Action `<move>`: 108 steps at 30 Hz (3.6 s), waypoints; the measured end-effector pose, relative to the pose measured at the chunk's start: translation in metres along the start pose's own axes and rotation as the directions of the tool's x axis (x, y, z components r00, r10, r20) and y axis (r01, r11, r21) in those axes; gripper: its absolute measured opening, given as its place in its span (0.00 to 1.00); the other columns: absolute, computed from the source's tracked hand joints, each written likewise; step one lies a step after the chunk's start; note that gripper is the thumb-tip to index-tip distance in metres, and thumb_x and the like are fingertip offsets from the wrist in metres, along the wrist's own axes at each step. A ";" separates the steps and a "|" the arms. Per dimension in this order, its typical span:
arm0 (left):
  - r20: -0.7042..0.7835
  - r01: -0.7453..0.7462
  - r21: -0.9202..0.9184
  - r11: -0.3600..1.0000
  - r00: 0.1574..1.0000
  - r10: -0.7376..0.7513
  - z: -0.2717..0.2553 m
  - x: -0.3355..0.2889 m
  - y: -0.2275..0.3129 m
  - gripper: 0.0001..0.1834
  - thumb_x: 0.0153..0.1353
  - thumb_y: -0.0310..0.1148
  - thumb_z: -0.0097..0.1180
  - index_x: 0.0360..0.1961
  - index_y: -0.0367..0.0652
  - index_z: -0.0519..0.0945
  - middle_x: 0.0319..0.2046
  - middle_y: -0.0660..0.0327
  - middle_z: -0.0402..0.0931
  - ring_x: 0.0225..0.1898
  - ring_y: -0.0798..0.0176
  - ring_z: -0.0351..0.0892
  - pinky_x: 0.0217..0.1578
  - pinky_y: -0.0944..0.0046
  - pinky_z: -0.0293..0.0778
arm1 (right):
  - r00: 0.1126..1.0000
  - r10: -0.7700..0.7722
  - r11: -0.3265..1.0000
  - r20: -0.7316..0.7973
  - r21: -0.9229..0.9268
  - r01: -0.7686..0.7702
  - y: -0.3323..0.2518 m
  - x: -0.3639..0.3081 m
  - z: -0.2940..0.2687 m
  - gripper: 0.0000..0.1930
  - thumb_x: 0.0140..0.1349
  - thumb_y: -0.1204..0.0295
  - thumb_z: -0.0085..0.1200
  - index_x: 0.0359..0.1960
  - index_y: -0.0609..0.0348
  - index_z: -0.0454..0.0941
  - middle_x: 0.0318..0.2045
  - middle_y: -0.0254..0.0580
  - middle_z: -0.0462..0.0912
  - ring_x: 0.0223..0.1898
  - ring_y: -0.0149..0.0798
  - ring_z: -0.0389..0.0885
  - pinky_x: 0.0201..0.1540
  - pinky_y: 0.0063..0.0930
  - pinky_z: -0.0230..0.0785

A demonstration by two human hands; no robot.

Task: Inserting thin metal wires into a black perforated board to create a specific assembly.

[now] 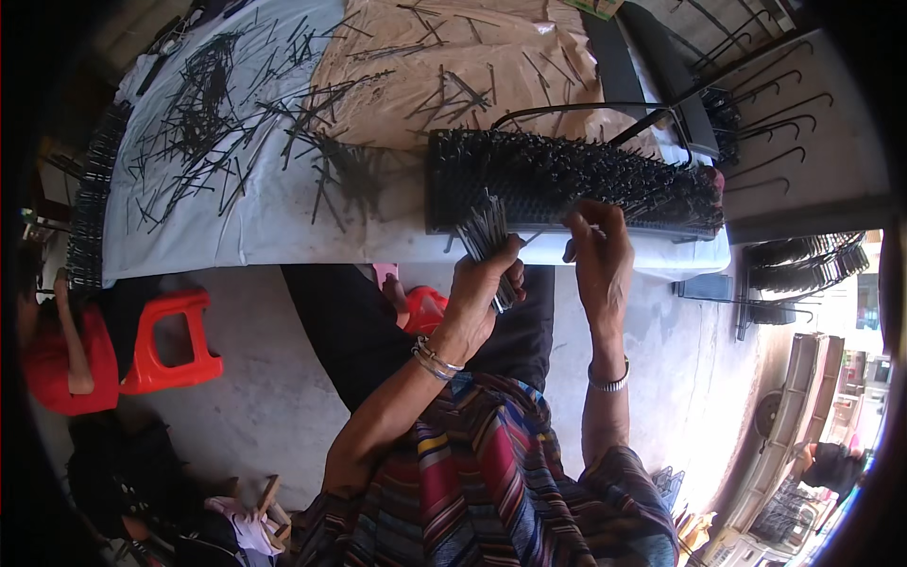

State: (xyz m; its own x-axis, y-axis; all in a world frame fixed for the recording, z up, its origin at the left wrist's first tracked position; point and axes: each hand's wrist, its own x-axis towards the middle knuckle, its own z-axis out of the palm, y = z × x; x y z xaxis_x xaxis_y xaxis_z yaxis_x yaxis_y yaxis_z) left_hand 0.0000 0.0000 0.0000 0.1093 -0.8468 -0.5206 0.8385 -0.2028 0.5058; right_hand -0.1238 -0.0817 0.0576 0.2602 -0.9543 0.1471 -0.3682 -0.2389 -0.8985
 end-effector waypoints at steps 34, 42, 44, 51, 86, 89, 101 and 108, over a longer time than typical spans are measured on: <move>-0.016 0.042 -0.146 0.988 0.999 -0.044 -0.029 0.007 -0.019 0.10 0.57 0.35 0.64 0.35 0.42 0.79 0.25 0.61 0.80 0.21 0.70 0.73 0.23 0.68 0.72 | 0.912 -0.399 0.880 -0.097 -0.321 0.350 0.022 0.034 -0.001 0.06 0.61 0.81 0.54 0.37 0.60 0.73 0.25 0.42 0.78 0.24 0.31 0.75 0.27 0.24 0.68; -0.085 0.023 -0.066 0.998 0.996 -0.029 -0.021 -0.007 -0.008 0.10 0.58 0.34 0.63 0.36 0.40 0.79 0.27 0.59 0.81 0.26 0.68 0.79 0.23 0.68 0.73 | 0.920 -0.390 0.888 0.041 -0.247 0.388 0.020 0.038 -0.009 0.06 0.60 0.82 0.55 0.37 0.58 0.76 0.24 0.41 0.77 0.23 0.29 0.74 0.26 0.22 0.66; -0.066 0.012 -0.063 0.998 0.998 -0.016 -0.024 -0.007 -0.009 0.10 0.58 0.34 0.63 0.37 0.40 0.79 0.28 0.59 0.81 0.27 0.68 0.80 0.23 0.68 0.74 | 0.937 -0.349 0.889 0.011 -0.311 0.335 0.023 0.033 -0.009 0.08 0.60 0.83 0.54 0.39 0.59 0.78 0.27 0.38 0.80 0.27 0.26 0.77 0.31 0.20 0.69; -0.031 -0.035 -0.018 0.999 0.999 0.035 -0.019 -0.011 -0.005 0.11 0.58 0.35 0.63 0.37 0.41 0.79 0.29 0.58 0.82 0.29 0.67 0.81 0.25 0.68 0.73 | 0.908 -0.418 0.677 -0.020 -0.673 0.297 0.031 0.039 0.009 0.04 0.61 0.71 0.56 0.36 0.51 0.82 0.36 0.39 0.75 0.30 0.42 0.76 0.29 0.34 0.68; -0.124 -0.042 -0.041 0.998 0.992 0.036 -0.018 -0.007 -0.005 0.12 0.56 0.36 0.66 0.33 0.39 0.80 0.25 0.59 0.81 0.24 0.67 0.79 0.22 0.68 0.73 | 0.913 -0.382 0.888 -0.146 -0.333 0.318 0.009 0.056 0.035 0.03 0.62 0.79 0.52 0.36 0.60 0.72 0.24 0.45 0.79 0.23 0.41 0.78 0.25 0.30 0.69; -0.102 -0.045 -0.057 0.997 0.994 0.039 -0.018 -0.006 -0.004 0.11 0.56 0.35 0.66 0.33 0.39 0.80 0.25 0.59 0.81 0.23 0.67 0.79 0.21 0.69 0.73 | 0.904 -0.410 0.865 -0.122 -0.366 0.343 0.010 0.063 0.037 0.04 0.62 0.79 0.53 0.35 0.59 0.71 0.24 0.49 0.79 0.24 0.48 0.79 0.26 0.34 0.69; -0.084 -0.028 -0.057 0.998 0.996 0.024 -0.022 -0.008 -0.002 0.12 0.57 0.36 0.64 0.35 0.38 0.80 0.26 0.58 0.81 0.24 0.66 0.79 0.22 0.69 0.71 | 0.901 -0.432 0.827 -0.040 -0.417 0.378 0.009 0.061 0.036 0.04 0.61 0.77 0.55 0.36 0.56 0.77 0.30 0.45 0.79 0.29 0.42 0.81 0.30 0.31 0.71; -0.090 -0.042 -0.034 0.999 0.995 0.039 -0.018 -0.011 -0.001 0.12 0.58 0.37 0.63 0.36 0.39 0.80 0.27 0.58 0.82 0.26 0.65 0.81 0.23 0.69 0.71 | 0.887 -0.456 0.643 0.074 -0.662 0.385 0.011 0.065 0.044 0.05 0.60 0.72 0.56 0.37 0.52 0.81 0.38 0.42 0.77 0.35 0.46 0.80 0.33 0.36 0.72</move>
State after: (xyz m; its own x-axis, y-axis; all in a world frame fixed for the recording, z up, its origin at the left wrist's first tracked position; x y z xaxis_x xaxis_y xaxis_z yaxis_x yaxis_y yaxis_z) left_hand 0.0076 0.0185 -0.0075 0.1891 -0.8064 -0.5603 0.8510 -0.1500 0.5032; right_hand -0.0721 -0.1381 0.0388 0.4644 -0.7242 0.5099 -0.7273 -0.6403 -0.2470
